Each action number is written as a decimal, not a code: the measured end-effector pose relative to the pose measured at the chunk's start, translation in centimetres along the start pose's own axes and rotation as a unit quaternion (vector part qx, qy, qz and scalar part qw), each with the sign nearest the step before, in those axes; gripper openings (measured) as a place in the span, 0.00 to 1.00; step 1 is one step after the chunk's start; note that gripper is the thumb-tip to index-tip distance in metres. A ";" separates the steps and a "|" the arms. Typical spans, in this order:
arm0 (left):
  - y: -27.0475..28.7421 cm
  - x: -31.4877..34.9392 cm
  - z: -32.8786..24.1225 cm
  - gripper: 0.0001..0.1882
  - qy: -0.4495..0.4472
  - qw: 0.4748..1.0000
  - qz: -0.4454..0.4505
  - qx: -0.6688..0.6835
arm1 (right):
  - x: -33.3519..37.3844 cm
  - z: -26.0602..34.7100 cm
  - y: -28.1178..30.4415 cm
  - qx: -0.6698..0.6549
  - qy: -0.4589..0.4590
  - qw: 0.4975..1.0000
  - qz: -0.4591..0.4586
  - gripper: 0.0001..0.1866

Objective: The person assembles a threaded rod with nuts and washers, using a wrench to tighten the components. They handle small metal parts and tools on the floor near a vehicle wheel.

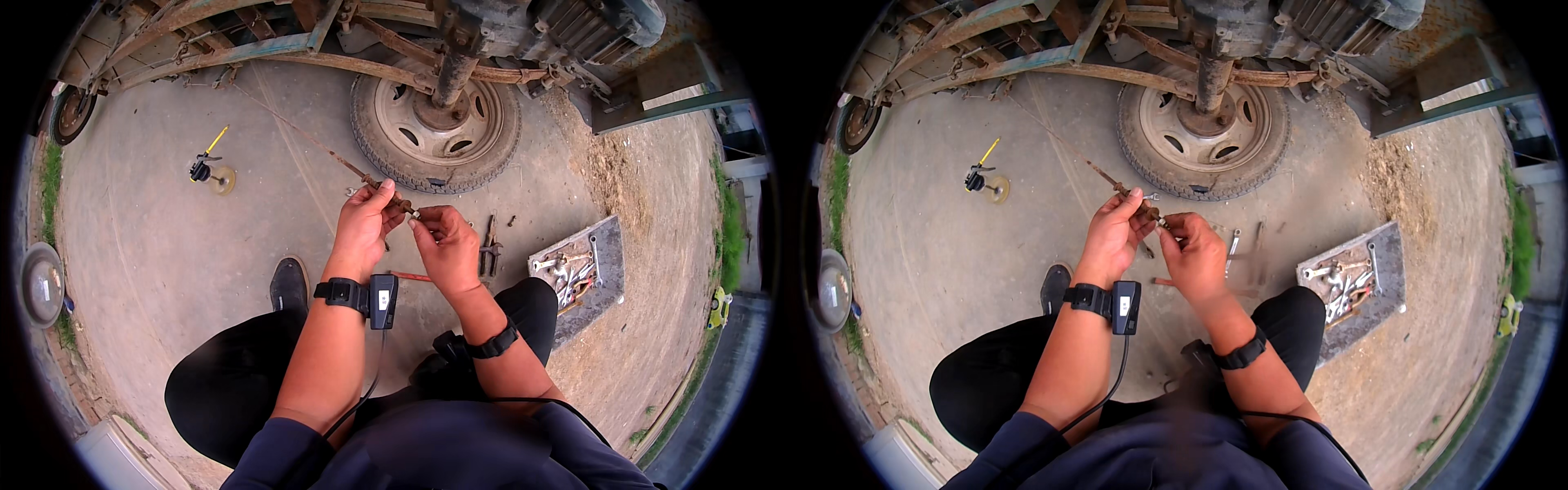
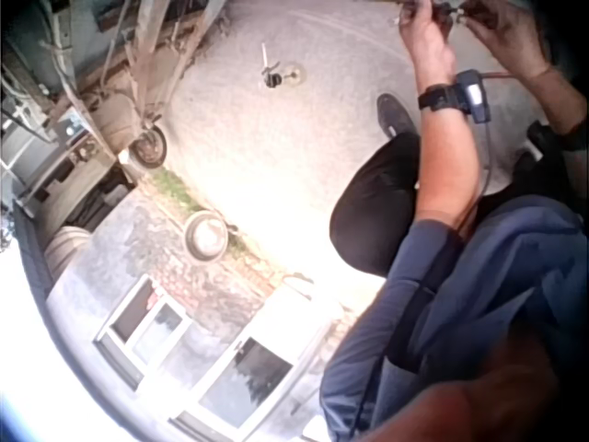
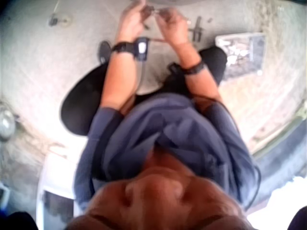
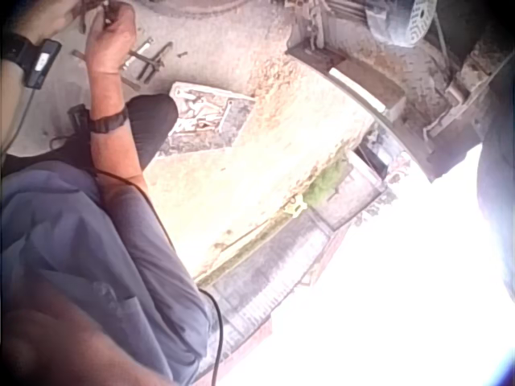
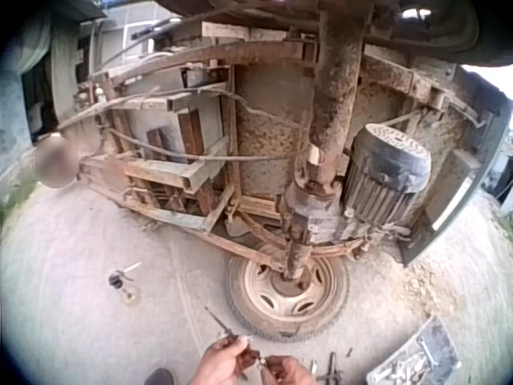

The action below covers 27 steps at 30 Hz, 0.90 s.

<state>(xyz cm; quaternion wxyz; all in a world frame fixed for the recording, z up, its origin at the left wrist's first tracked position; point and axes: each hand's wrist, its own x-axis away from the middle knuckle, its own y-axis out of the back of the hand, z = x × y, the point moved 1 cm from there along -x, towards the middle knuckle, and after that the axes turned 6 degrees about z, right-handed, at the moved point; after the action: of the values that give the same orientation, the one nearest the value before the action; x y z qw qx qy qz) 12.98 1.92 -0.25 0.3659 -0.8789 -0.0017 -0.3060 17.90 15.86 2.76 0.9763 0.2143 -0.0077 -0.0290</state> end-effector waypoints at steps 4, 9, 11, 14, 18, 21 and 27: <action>-0.1 0.0 0.0 0.07 0.001 1.000 -0.006 0.001 | 0.0 0.6 0.0 -0.052 -0.042 0.998 0.009 0.10; -0.1 0.0 0.1 0.07 -0.002 1.000 -0.005 0.002 | -0.2 0.0 -0.1 -0.051 -0.043 0.998 0.013 0.10; 0.0 -0.1 0.1 0.07 -0.001 1.000 -0.006 0.002 | -0.4 0.0 -0.1 -0.026 -0.035 0.999 0.015 0.09; 0.1 -0.1 0.1 0.07 -0.002 1.000 -0.008 0.001 | -0.7 0.1 0.4 0.037 -0.052 0.997 0.038 0.09; -0.1 0.1 -0.1 0.07 -0.002 1.000 -0.007 0.001 | -0.7 0.7 0.5 0.019 -0.085 0.994 0.062 0.09; 0.0 0.0 -0.1 0.07 -0.006 1.000 -0.003 0.004 | -0.8 0.4 0.2 -0.004 -0.053 0.998 0.042 0.09; 0.0 0.1 -0.1 0.07 -0.007 1.000 -0.003 0.003 | -0.5 1.3 0.2 0.031 0.002 0.999 0.012 0.10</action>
<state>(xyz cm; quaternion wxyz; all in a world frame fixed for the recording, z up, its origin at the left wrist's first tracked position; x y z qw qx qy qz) 13.00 1.83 -0.20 0.3679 -0.8798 -0.0079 -0.3008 17.33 15.56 4.00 0.9695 0.2444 -0.0089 -0.0166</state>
